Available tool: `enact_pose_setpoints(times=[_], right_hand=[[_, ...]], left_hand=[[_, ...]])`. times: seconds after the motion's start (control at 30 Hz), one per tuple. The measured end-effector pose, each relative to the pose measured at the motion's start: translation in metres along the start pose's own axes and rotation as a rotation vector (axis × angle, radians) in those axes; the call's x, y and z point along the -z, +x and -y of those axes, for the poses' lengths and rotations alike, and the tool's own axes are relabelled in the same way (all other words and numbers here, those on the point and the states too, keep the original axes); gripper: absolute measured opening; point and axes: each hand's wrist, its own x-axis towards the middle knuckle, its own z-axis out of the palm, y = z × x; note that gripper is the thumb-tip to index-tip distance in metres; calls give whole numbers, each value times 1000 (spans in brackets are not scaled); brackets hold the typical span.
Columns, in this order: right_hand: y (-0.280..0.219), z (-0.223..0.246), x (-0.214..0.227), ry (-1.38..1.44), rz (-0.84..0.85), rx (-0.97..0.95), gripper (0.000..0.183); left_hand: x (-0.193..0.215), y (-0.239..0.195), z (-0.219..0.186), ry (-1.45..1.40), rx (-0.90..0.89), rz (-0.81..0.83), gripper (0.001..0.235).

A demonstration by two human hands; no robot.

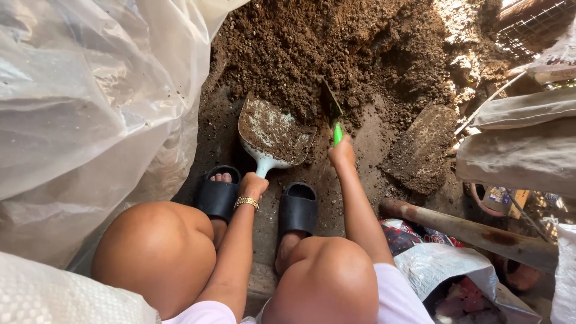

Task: The person scoops soil from a large pile using a small green trowel and transfers it into a white dustpan held in the left hand. The person then pours the soil from the dustpan into a white sack and repeats the scooping process.

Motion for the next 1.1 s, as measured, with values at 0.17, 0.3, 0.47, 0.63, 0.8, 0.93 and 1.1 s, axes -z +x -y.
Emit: enact_pose_setpoints(times=[0.17,0.3,0.47,0.63,0.8,0.93,1.1], right_hand=[[-29,-9,38,-91,-27,16,49],[-61,1,47,-118,-121,72,44],[-47,-15,-18,-162,-34,4,41],[-41,-22,1,-112,-92,67,40],[-70,-31,-4,-289,-122,116,44],[-28,-38,-56,-350,-194,142,50],[-49,-14,-17,-224,-158,151,45]], left_hand=[[1,1,-4,-12,-12,-7,51],[0,-4,-3,-5,0,-14,51],[0,-4,-3,-4,-4,-9,51],[2,2,-4,-6,-5,-22,51],[-2,2,0,-14,-5,-26,49],[-6,8,3,-5,0,-15,51],[-5,13,4,5,-5,-4,52]])
